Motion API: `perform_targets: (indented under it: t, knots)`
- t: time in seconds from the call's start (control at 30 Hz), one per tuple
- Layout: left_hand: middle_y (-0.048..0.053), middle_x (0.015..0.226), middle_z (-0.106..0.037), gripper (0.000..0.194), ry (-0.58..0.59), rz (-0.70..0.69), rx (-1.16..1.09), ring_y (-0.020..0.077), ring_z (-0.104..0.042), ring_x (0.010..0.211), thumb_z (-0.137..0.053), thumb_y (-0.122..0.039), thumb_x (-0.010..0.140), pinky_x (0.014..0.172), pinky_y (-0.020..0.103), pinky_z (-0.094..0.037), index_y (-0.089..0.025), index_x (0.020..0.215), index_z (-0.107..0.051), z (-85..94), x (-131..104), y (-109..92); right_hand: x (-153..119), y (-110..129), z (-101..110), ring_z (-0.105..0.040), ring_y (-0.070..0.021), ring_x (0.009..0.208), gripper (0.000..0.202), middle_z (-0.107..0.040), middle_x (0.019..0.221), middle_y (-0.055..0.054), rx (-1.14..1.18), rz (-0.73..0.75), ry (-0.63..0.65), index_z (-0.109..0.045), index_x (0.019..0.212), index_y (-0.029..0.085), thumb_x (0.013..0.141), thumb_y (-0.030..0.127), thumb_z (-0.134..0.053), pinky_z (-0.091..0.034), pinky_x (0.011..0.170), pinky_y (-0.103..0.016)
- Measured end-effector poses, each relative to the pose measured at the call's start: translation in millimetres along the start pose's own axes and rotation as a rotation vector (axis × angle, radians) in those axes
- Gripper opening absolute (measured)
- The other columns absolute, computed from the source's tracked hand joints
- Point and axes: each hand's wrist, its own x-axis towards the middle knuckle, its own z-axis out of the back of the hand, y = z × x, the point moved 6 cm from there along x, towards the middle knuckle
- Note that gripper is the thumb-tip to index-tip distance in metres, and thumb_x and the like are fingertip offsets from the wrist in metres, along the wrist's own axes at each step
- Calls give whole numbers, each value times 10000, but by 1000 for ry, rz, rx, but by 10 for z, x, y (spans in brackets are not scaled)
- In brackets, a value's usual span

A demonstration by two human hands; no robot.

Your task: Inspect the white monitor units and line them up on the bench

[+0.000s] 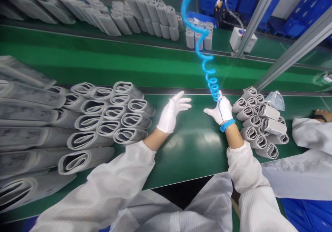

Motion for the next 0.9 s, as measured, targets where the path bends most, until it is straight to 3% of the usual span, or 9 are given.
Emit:
perform_targets:
  t: [0.13,0.3,0.43,0.67,0.9]
  knots:
    - [163,1338,-785,877,9,6,11,262,-799,1079,-346,-844,1057,964,409,-618,-206,1607,-588,-13,-7,-5,-2,34,12,-670,-468,1328,1069,-722,1358,-222,46,35,12,-530,1612,174,754,659,-945,-530,1164,-597]
    - [154,1302,-801,856,11,4,2,263,-801,1055,-383,-841,1053,955,415,-620,-208,1577,-622,-17,-15,-13,-9,-1,28,-632,-423,1431,700,-683,1512,-200,169,35,-23,-578,1586,200,1023,600,-688,-488,1236,-584]
    - [154,1289,-804,853,16,-5,-2,261,-801,1051,-396,-839,1052,948,410,-621,-198,1563,-634,-19,-18,-24,6,-113,9,-638,-378,1439,632,-696,1507,-200,251,-16,-85,-624,1534,149,1097,592,-518,-465,1273,-573]
    - [157,1288,-803,870,24,-16,20,261,-804,1053,-381,-852,1047,939,402,-628,-193,1559,-630,-31,-18,-29,3,-143,31,-675,-321,1423,771,-755,1447,-136,377,17,-128,-764,1406,191,1145,706,-252,-435,1321,-533]
    - [139,1274,-808,757,50,-11,44,258,-800,1041,-485,-774,1059,955,407,-622,-207,1535,-646,-39,-24,-32,13,-157,8,-649,-309,1457,891,-712,1514,-150,379,28,-106,-725,1477,162,1106,813,-244,-432,1327,-509]
